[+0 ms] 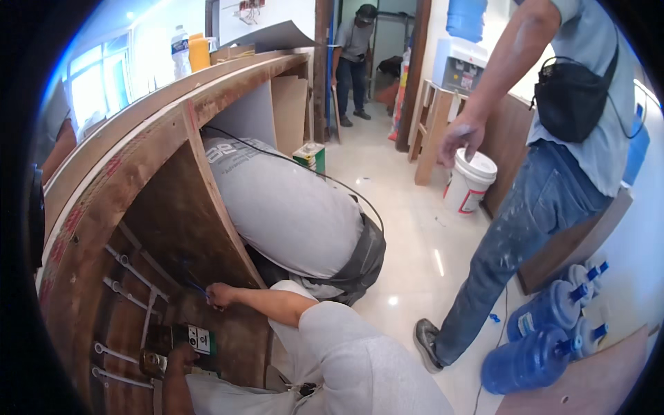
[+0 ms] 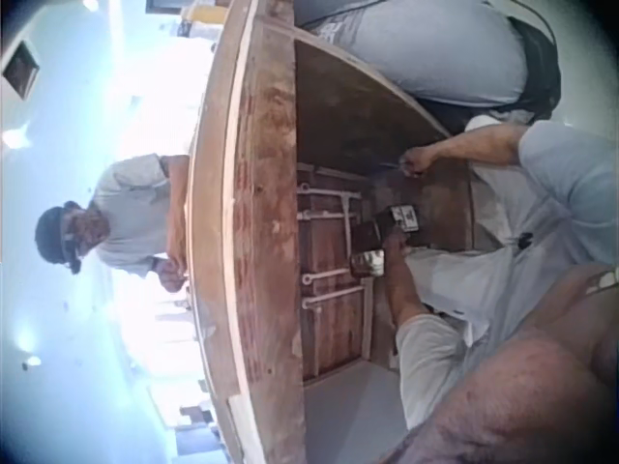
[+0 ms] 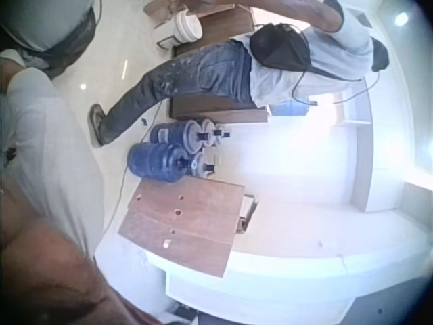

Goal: The person, sitting on the floor inside a room under construction, reaches into the underside of a wooden cabinet and uses a blue tool to manipulate a wire and connect it to a fixture.

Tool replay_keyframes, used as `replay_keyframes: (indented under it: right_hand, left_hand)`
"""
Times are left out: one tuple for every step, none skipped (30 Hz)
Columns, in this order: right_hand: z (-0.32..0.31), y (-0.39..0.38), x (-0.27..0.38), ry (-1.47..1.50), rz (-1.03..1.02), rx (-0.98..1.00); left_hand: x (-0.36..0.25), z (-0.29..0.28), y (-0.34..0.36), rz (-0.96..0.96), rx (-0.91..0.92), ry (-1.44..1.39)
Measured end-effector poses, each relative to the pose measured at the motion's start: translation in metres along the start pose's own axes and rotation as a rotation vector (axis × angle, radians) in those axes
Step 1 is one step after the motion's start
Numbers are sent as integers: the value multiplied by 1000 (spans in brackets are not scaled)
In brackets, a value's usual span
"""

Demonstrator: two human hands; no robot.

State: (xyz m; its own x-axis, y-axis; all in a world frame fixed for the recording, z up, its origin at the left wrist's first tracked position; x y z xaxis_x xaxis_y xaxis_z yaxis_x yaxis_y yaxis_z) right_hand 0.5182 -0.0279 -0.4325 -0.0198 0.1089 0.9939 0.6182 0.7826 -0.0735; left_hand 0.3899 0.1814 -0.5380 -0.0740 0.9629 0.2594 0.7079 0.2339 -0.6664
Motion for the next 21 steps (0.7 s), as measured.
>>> replay_keyframes:
  right_hand:
    - [-5, -7, -5, 13, 19, -43]
    - [-3, -10, -3, -2, 12, -43]
    - [-3, -12, -2, 24, -7, -76]
    - [-5, -14, -1, 51, -26, -107]
    - [-7, -15, -3, 49, -27, -113]
    - [-8, -16, -3, -44, -48, -100]
    - [-9, -17, -4, -136, -68, -86]
    - [-15, -17, -9, -131, -68, -90]
    - [-21, -18, -11, -187, -104, -103]
    - [-25, -17, -14, -240, -140, -114]
    - [-22, -16, -19, -225, -138, -94]
    - [-22, -12, -23, -200, -105, -113]
    - [-17, -11, -29, -174, -71, -126]
    - [-7, -11, -18, -361, -265, -128]
    - [-8, -12, -5, -545, -492, -146]
    - [-6, -6, 6, -750, -622, -101]
    - [-8, 1, -21, -277, -341, -64]
    - [-68, -32, -69, -64, -54, -169]
    - [-60, -35, -51, -93, -24, -165]
    - [-61, -38, -43, -134, 16, -203]
    - [-50, -30, -39, -132, 10, -185]
  left_hand:
    - [-7, -6, -7, -37, 5, 16]
    - [-3, -4, -3, -38, -9, 7]
    - [3, -4, 2, -28, -82, 7]
    - [7, -4, 7, -20, -152, 7]
    - [7, -4, 9, -16, -155, 10]
    - [6, -2, 12, 3, -142, 28]
    - [6, 0, 15, 20, -125, 48]
    - [7, 2, 18, 21, -124, 54]
    - [5, 2, 21, 42, -140, 62]
    - [3, 2, 25, 60, -152, 70]
    - [5, 11, 27, 45, -133, 64]
    - [11, 18, 24, 27, -135, -22]
    - [20, 29, 23, 2, -137, -110]
    - [30, 41, 28, 55, -172, -172]
    - [44, 42, 42, 98, -233, -224]
    - [63, 35, 47, 206, -365, -531]
    - [62, 55, 46, 25, -209, -295]
    - [-31, -16, 15, 85, -271, -225]
    - [-28, -34, -12, 41, -257, -204]
    - [-28, -40, -25, 41, -251, -170]
    - [-11, -29, -18, 24, -248, -178]
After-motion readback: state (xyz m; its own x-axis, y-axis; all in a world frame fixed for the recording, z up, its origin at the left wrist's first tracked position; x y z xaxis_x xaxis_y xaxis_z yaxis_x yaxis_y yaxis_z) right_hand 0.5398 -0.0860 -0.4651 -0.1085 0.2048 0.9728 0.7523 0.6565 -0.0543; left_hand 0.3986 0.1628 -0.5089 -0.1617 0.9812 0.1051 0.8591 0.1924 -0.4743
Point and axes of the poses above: each hand's wrist, its own y-axis towards the middle knuckle, its own z-axis out of the palm, x = y × z, the point moved 9 cm from there along y, towards the middle knuckle, and after that the axes turned 15 degrees about y, right-handed, at the moved point
